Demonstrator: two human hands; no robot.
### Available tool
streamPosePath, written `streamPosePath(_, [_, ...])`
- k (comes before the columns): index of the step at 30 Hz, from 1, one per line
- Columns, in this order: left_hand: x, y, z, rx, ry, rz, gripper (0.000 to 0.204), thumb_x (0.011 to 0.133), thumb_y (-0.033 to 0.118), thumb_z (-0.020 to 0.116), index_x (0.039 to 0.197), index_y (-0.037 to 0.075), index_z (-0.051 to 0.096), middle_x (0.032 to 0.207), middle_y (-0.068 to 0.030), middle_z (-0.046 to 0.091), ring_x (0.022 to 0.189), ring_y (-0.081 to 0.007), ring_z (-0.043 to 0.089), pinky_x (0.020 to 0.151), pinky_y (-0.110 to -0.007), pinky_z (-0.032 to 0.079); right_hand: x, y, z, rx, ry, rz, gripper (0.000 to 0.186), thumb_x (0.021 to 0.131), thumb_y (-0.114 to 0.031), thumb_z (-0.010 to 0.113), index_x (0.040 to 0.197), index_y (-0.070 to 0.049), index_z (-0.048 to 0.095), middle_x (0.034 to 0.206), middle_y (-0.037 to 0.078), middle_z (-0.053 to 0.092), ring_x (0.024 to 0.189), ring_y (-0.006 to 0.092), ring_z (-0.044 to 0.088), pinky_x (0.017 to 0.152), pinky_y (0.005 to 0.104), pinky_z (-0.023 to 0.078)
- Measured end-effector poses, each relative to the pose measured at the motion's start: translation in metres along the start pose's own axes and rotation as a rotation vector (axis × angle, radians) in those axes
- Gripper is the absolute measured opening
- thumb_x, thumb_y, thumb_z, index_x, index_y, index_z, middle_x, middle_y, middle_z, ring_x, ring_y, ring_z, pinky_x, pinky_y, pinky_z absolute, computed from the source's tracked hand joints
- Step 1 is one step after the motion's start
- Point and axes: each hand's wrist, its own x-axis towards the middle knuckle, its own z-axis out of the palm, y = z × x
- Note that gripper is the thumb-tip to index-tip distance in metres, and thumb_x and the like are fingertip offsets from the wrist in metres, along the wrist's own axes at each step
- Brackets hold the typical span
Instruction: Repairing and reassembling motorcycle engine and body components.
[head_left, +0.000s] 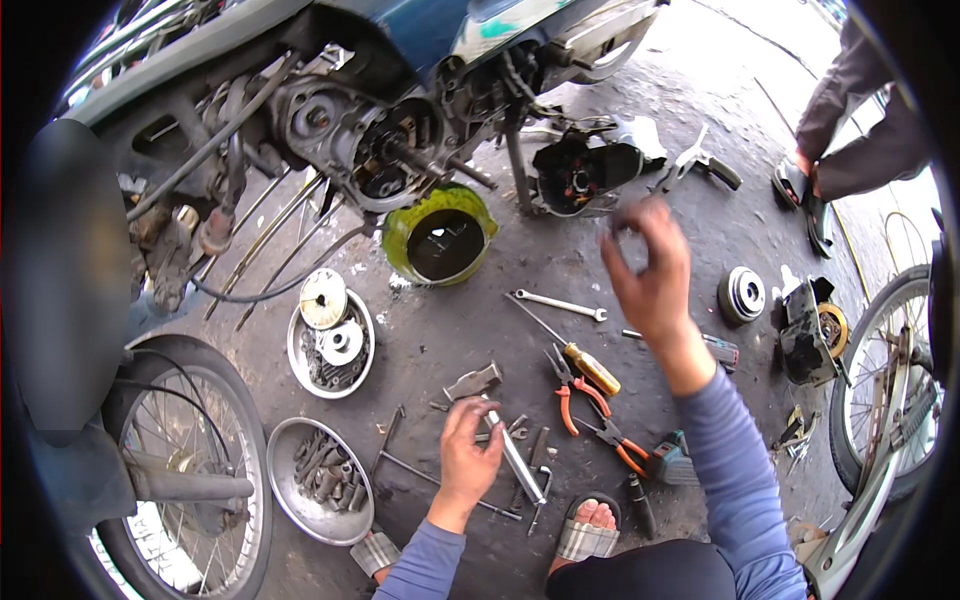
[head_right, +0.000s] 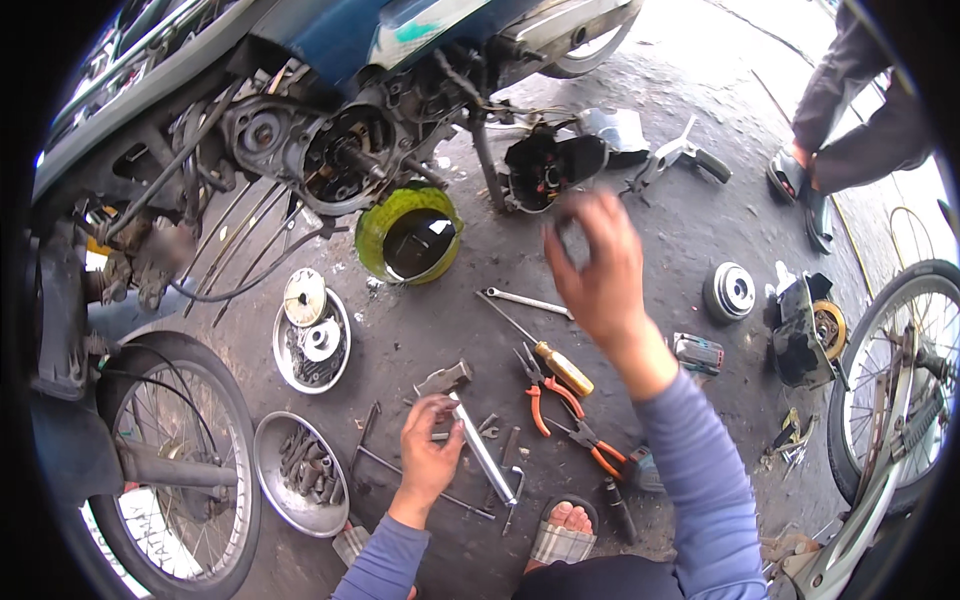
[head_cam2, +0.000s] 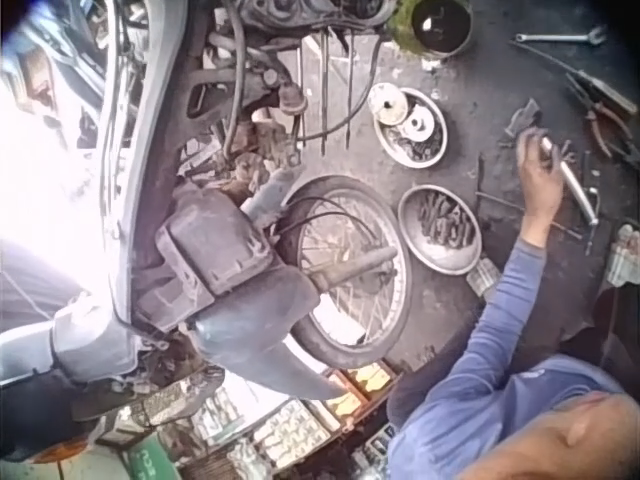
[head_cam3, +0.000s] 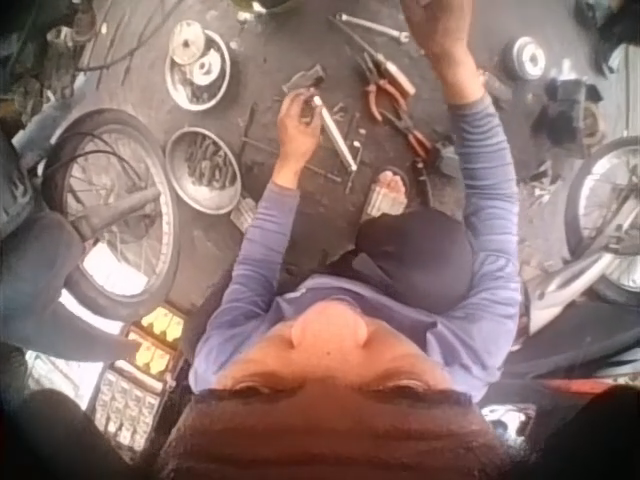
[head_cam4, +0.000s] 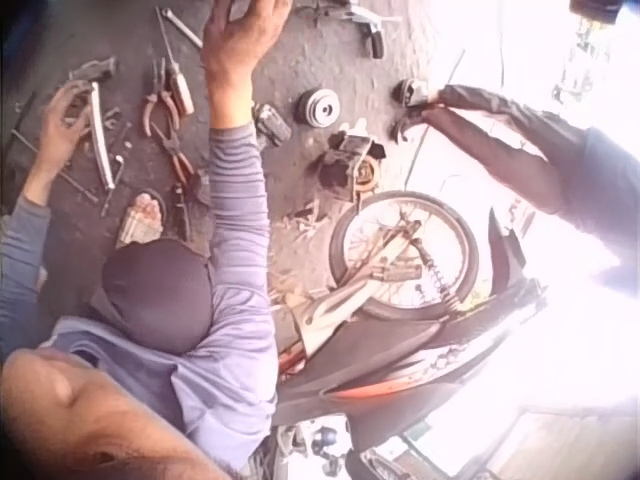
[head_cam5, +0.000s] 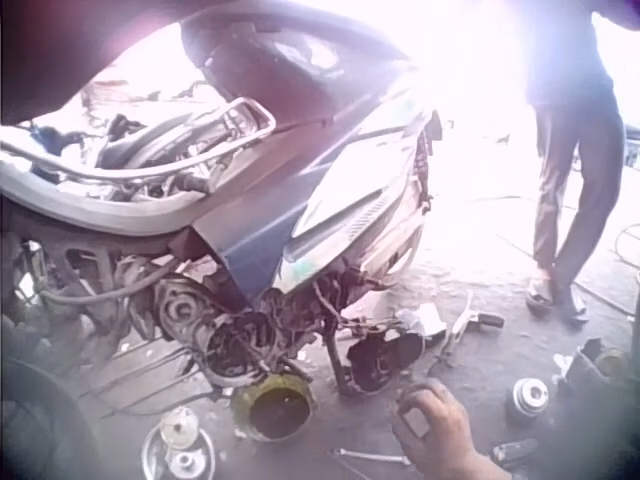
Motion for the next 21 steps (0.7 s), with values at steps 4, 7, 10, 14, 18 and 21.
streamPosePath(4, [0.004, -0.023, -0.032, 0.143, 0.053, 0.044, 0.010, 0.078, 0.002, 0.074, 0.080, -0.002, 0.066, 0.101, -0.0105, 0.064, 0.097, -0.0242, 0.062, 0.087, -0.035, 0.048, -0.126, 0.005, -0.009, -0.033, -0.639, 0.350, 0.019, 0.082, -0.014, 0.072, 0.090, -0.002, 0.059, 0.088, 0.015, 0.059, 0.083, 0.0350, 0.060, 0.074, 0.0442, 0.048])
streamPosePath(7, [0.011, -0.022, -0.063, 0.201, -0.053, -0.031, 0.014, 0.080, 0.006, 0.072, 0.090, 0.000, 0.065, 0.102, -0.0096, 0.063, 0.097, -0.0247, 0.062, 0.086, -0.037, 0.048, -0.153, -0.008, -0.027, -0.076, -0.773, 0.469, 0.022, 0.083, -0.016, 0.071, 0.095, -0.002, 0.060, 0.091, 0.016, 0.060, 0.088, 0.0364, 0.061, 0.075, 0.0455, 0.048])
streamPosePath(10, [0.012, -0.029, -0.099, 0.525, -0.295, 0.239, 0.022, 0.081, 0.015, 0.072, 0.097, 0.003, 0.064, 0.101, -0.0099, 0.063, 0.097, -0.0264, 0.062, 0.086, -0.041, 0.048, -0.133, -0.005, -0.040, -0.215, -0.802, 0.366, 0.033, 0.081, -0.017, 0.071, 0.108, -0.003, 0.059, 0.095, 0.017, 0.060, 0.090, 0.0373, 0.062, 0.077, 0.0461, 0.050])
streamPosePath(14, [-0.016, -0.022, -0.167, 0.921, -0.902, 0.370, 0.026, 0.082, 0.028, 0.068, 0.097, 0.007, 0.064, 0.096, -0.0081, 0.062, 0.096, -0.0258, 0.062, 0.082, -0.042, 0.047, 0.000, 0.005, -0.017, -0.553, -0.640, -0.142, 0.055, 0.085, -0.008, 0.057, 0.138, -0.011, 0.043, 0.089, 0.015, 0.059, 0.073, 0.0347, 0.062, 0.062, 0.0466, 0.050])
streamPosePath(18, [-0.041, 0.011, -0.228, 1.049, -1.178, 0.347, 0.026, 0.082, 0.032, 0.067, 0.092, 0.009, 0.065, 0.089, -0.0058, 0.062, 0.092, -0.0245, 0.063, 0.080, -0.040, 0.048, 0.143, -0.028, 0.010, -0.895, -0.502, -0.401, 0.065, 0.087, -0.004, 0.049, 0.149, -0.015, 0.036, 0.077, 0.014, 0.062, 0.067, 0.0311, 0.065, 0.057, 0.0428, 0.051])
streamPosePath(21, [-0.037, 0.029, -0.250, 1.103, -1.158, 0.277, 0.023, 0.082, 0.030, 0.065, 0.092, 0.009, 0.066, 0.091, -0.0077, 0.063, 0.092, -0.0264, 0.063, 0.080, -0.041, 0.047, 0.156, -0.045, 0.030, -1.000, -0.600, -0.290, 0.061, 0.088, -0.005, 0.047, 0.148, -0.015, 0.040, 0.077, 0.013, 0.066, 0.072, 0.0302, 0.067, 0.061, 0.0421, 0.053])
